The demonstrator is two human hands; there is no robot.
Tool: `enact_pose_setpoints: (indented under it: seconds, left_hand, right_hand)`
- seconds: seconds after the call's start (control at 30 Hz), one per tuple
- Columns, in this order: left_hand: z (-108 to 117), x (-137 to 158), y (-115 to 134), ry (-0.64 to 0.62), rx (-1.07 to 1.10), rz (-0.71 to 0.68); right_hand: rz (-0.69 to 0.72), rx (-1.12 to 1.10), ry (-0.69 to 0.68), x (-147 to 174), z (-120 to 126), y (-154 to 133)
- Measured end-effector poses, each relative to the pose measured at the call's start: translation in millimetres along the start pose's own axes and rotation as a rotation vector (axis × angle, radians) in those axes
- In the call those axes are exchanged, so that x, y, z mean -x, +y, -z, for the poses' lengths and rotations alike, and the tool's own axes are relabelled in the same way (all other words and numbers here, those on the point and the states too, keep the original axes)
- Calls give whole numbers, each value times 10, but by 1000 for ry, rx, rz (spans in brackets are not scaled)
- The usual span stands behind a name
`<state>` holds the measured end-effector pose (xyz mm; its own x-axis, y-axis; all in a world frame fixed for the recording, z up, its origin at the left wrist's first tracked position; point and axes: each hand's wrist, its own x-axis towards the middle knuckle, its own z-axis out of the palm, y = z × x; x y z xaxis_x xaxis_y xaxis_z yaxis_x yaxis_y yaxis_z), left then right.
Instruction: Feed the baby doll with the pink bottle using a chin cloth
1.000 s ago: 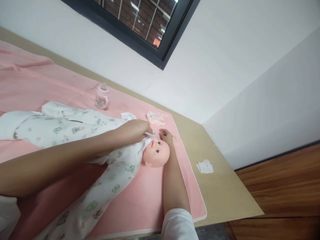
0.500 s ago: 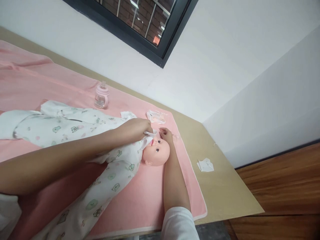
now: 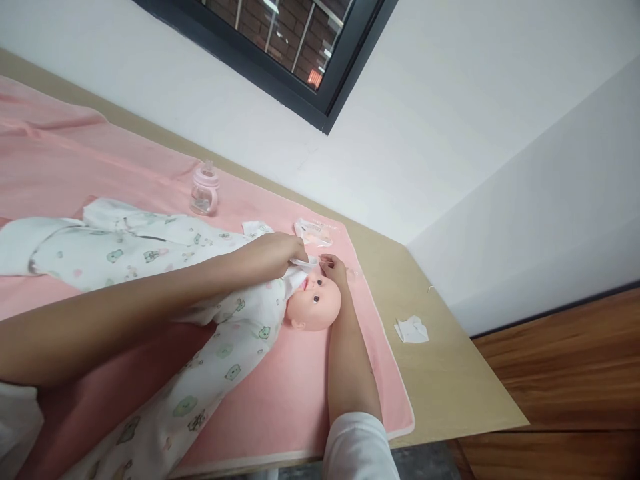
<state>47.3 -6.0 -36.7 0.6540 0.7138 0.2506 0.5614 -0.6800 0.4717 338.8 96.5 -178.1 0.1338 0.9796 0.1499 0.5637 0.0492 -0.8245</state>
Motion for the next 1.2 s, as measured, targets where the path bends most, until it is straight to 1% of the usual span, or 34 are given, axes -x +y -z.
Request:
enact_pose_setpoints:
  seconds: [0.13, 0.2, 0.33, 0.43, 0.7, 0.93, 1.2]
  left_hand:
    - [7, 13, -42, -80, 172, -18]
    - [-10, 12, -64, -107, 202, -52]
    - [-64, 5, -69, -107, 157, -87]
    - [-94, 6, -59, -115, 140, -86]
    - [-91, 7, -90, -97, 128, -100]
    - [-93, 3, -92, -81, 113, -77]
    - [-22, 0, -31, -74, 48, -34]
  right_hand:
    - [18, -14, 11, -30, -20, 54]
    - [13, -23, 19, -56, -38, 86]
    - [-19, -12, 18, -103, -60, 120]
    - [-25, -1, 18, -108, -55, 114]
    - [6, -26, 9, -50, -32, 84]
    - [19, -17, 11, -28, -28, 58]
    - [-2, 20, 4, 1, -7, -2]
